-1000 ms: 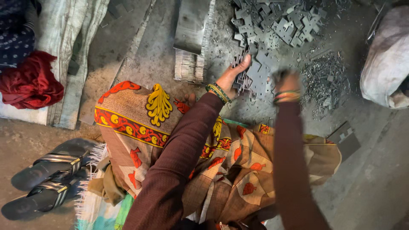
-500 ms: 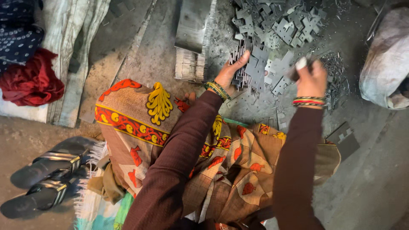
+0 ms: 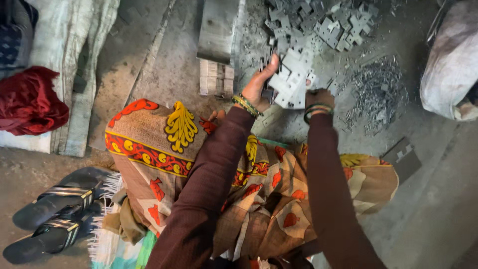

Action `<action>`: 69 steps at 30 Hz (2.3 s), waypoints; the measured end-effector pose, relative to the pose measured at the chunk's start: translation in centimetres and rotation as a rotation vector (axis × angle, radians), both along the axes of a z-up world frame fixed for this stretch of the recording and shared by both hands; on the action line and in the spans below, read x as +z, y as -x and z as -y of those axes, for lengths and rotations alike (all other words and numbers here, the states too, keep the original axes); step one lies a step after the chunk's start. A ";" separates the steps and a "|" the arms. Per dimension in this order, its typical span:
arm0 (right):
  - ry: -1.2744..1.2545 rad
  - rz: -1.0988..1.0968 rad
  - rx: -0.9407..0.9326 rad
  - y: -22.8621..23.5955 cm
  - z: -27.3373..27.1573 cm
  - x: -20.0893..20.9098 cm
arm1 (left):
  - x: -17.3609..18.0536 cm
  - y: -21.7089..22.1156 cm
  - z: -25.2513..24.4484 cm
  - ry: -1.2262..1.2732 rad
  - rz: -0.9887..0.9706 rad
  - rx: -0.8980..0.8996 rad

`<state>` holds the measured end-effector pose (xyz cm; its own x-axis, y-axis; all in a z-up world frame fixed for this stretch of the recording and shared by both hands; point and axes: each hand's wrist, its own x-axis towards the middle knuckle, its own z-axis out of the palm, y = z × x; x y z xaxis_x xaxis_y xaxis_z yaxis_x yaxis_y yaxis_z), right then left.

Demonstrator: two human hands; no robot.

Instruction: The person sits on the floor and repeatedly picks up small metal brackets from a pile, aligns them, and stacks them into neat piles. The person handles the parts by hand, turning and arranging them to form organized stacks.

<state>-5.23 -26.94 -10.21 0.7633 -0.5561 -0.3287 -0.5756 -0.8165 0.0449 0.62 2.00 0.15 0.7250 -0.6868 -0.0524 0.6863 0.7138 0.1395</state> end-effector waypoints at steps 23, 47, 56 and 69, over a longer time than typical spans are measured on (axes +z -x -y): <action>-0.429 0.760 0.290 -2.2 -4.5 13.9 | -2.0 -0.7 1.3 -0.177 -0.102 0.162; -0.053 0.121 0.102 6.0 -9.4 -0.9 | 0.1 0.4 -0.8 0.071 -0.051 0.257; -0.077 0.244 0.054 5.1 4.4 -3.8 | 1.7 2.0 -4.3 0.058 0.016 0.333; -0.542 0.536 0.389 4.0 -12.9 -6.9 | 1.7 1.9 -3.6 0.051 -0.008 0.313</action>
